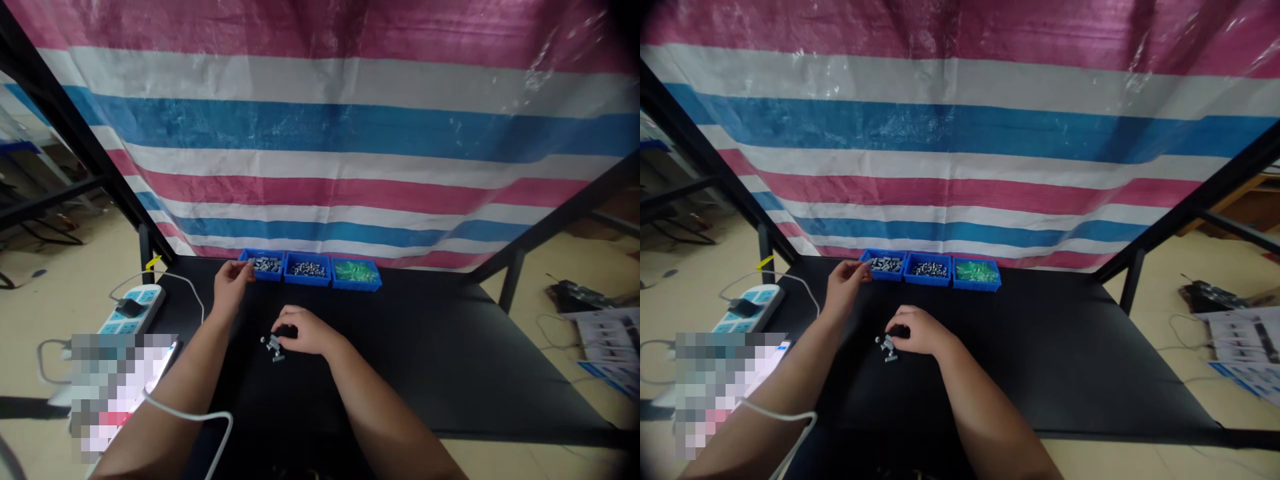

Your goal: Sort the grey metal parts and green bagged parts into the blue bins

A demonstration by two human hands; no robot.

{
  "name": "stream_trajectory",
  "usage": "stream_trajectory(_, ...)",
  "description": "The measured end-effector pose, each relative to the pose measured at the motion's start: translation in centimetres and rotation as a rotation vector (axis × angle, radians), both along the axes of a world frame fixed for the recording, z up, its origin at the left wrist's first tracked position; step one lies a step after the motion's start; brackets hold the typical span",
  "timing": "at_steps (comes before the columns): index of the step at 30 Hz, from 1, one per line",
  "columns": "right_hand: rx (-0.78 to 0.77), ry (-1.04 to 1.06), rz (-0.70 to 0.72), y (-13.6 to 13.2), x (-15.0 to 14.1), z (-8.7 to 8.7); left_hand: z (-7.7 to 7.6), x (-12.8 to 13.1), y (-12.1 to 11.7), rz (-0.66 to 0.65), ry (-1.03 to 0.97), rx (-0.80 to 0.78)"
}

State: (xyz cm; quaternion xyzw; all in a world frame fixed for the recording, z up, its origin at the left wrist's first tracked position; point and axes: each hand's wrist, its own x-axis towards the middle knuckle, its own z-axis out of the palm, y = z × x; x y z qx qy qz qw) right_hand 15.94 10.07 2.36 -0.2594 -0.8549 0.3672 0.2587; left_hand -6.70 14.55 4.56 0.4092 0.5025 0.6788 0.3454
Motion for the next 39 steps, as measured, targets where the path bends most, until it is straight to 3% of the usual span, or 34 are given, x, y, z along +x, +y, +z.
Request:
stream_trajectory(7,0.070,-0.023,-0.038,-1.0,-3.2,-1.3,1.6,0.4,2.1,0.071,0.030,0.118)
stream_trajectory(14,0.070,-0.037,-0.049,-0.6,-3.8,-2.4,-0.6,0.2,3.3,-0.092,-0.027,-0.111)
stream_trajectory(18,0.033,0.036,-0.052,-0.5,-3.5,-2.1,-1.5,0.4,2.4,-0.125,0.008,-0.119)
stream_trajectory(22,-0.017,0.130,-0.157,0.0,-2.4,-1.6,-2.0,0.6,0.4,-0.184,0.225,-0.089)
stream_trajectory(25,-0.055,0.180,-0.289,1.0,-1.2,-1.7,-2.2,0.3,-1.9,-0.308,0.436,-0.112)
stream_trajectory(30,-0.213,0.325,-0.551,3.4,0.6,-3.6,-0.9,0.0,-6.1,-0.770,0.872,-0.023)
stream_trajectory(32,-0.270,0.404,-0.610,4.1,1.0,-4.3,-0.3,0.0,-7.2,-0.881,1.002,0.022)
stream_trajectory(35,-0.336,0.486,-0.646,4.7,1.2,-4.8,0.0,0.1,-7.7,-0.927,1.133,0.037)
stream_trajectory(39,-0.313,0.463,-0.662,4.5,1.4,-4.4,-0.8,0.2,-7.2,-0.873,1.155,0.022)
